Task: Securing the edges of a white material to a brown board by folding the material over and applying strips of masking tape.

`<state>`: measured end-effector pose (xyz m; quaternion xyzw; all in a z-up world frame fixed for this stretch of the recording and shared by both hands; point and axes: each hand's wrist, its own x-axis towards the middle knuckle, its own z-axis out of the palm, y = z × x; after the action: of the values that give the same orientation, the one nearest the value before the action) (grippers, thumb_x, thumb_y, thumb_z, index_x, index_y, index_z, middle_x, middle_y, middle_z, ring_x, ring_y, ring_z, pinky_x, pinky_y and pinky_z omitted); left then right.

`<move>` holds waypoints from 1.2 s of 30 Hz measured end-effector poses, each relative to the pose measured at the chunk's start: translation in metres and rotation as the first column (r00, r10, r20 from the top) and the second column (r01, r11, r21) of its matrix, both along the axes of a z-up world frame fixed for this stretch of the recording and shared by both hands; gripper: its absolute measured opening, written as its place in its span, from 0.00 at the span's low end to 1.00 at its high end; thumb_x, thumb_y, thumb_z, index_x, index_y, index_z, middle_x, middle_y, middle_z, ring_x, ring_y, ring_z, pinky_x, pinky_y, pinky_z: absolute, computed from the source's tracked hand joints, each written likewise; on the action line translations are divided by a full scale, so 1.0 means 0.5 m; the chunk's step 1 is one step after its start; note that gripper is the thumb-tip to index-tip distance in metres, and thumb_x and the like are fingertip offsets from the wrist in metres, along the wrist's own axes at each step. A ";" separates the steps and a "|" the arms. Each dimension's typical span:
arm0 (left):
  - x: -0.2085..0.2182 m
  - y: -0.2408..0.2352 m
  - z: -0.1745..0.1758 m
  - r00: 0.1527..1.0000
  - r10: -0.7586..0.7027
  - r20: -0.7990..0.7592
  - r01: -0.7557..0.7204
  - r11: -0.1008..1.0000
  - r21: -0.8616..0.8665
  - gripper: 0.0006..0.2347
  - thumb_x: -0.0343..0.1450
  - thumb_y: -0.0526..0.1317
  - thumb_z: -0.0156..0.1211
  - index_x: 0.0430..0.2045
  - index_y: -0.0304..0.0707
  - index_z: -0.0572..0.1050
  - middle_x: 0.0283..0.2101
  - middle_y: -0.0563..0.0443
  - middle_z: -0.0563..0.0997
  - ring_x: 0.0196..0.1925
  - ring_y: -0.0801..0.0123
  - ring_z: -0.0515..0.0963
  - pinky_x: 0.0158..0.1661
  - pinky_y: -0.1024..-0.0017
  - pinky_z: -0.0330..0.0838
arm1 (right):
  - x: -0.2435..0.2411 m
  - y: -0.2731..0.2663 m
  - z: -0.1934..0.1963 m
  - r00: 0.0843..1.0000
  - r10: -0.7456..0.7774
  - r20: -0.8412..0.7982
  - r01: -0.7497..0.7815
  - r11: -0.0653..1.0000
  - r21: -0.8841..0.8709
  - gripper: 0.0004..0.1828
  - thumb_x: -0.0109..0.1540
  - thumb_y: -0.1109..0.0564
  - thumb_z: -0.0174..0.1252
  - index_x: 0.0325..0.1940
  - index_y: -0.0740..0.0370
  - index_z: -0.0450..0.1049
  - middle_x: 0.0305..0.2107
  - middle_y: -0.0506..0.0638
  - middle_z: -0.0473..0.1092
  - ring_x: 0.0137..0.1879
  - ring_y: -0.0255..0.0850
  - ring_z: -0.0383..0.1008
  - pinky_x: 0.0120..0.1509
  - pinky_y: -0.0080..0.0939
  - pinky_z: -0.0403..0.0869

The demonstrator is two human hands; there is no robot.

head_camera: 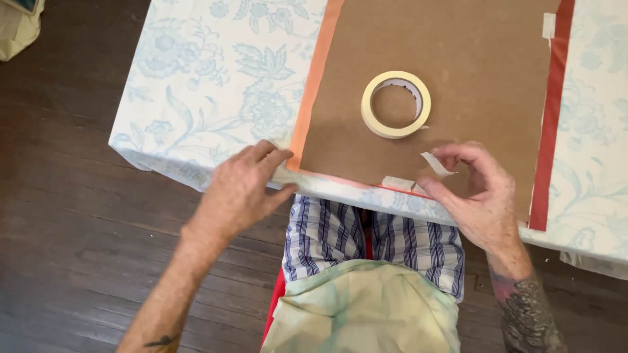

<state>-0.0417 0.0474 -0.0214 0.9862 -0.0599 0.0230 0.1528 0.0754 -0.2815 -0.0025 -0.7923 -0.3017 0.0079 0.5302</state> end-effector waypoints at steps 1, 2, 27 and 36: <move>0.002 -0.007 0.000 1.000 0.003 -0.001 -0.003 1.000 -0.001 0.23 0.70 0.50 0.68 0.55 0.37 0.74 0.48 0.43 0.78 0.40 0.60 0.83 0.40 0.58 0.83 | -0.002 0.006 0.002 1.000 0.003 -0.001 -0.003 1.000 -0.001 0.19 0.59 0.69 0.69 0.53 0.68 0.72 0.41 0.52 0.70 0.49 0.40 0.70 0.64 0.40 0.72; 0.004 -0.015 -0.002 0.998 0.032 0.052 -0.032 0.999 0.004 0.18 0.71 0.47 0.66 0.51 0.39 0.74 0.44 0.47 0.77 0.38 0.60 0.81 0.31 0.60 0.78 | -0.005 0.009 0.004 1.000 0.002 -0.015 -0.002 1.000 -0.019 0.20 0.59 0.68 0.69 0.53 0.67 0.72 0.42 0.52 0.71 0.50 0.40 0.70 0.64 0.39 0.72; -0.001 -0.018 -0.045 0.915 0.396 0.075 -0.302 0.797 -0.523 0.05 0.68 0.31 0.67 0.31 0.44 0.81 0.26 0.54 0.80 0.30 0.67 0.82 0.32 0.73 0.77 | -0.063 0.108 -0.037 0.945 0.117 0.306 -0.097 0.992 -0.080 0.16 0.60 0.67 0.66 0.52 0.64 0.77 0.40 0.54 0.75 0.47 0.51 0.79 0.57 0.50 0.76; 0.004 -0.019 -0.043 0.908 0.411 0.080 -0.302 0.776 -0.554 0.05 0.67 0.31 0.69 0.33 0.43 0.84 0.26 0.53 0.80 0.30 0.71 0.81 0.30 0.75 0.76 | -0.047 0.236 -0.053 0.948 0.232 0.218 -0.177 0.953 -0.248 0.30 0.62 0.61 0.66 0.68 0.55 0.67 0.50 0.51 0.70 0.54 0.51 0.77 0.58 0.53 0.77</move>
<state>-0.0399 0.0381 -0.0427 0.8912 0.1228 0.1645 0.4046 0.0519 -0.1633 -0.0292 -0.8064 -0.4428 -0.0002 0.3920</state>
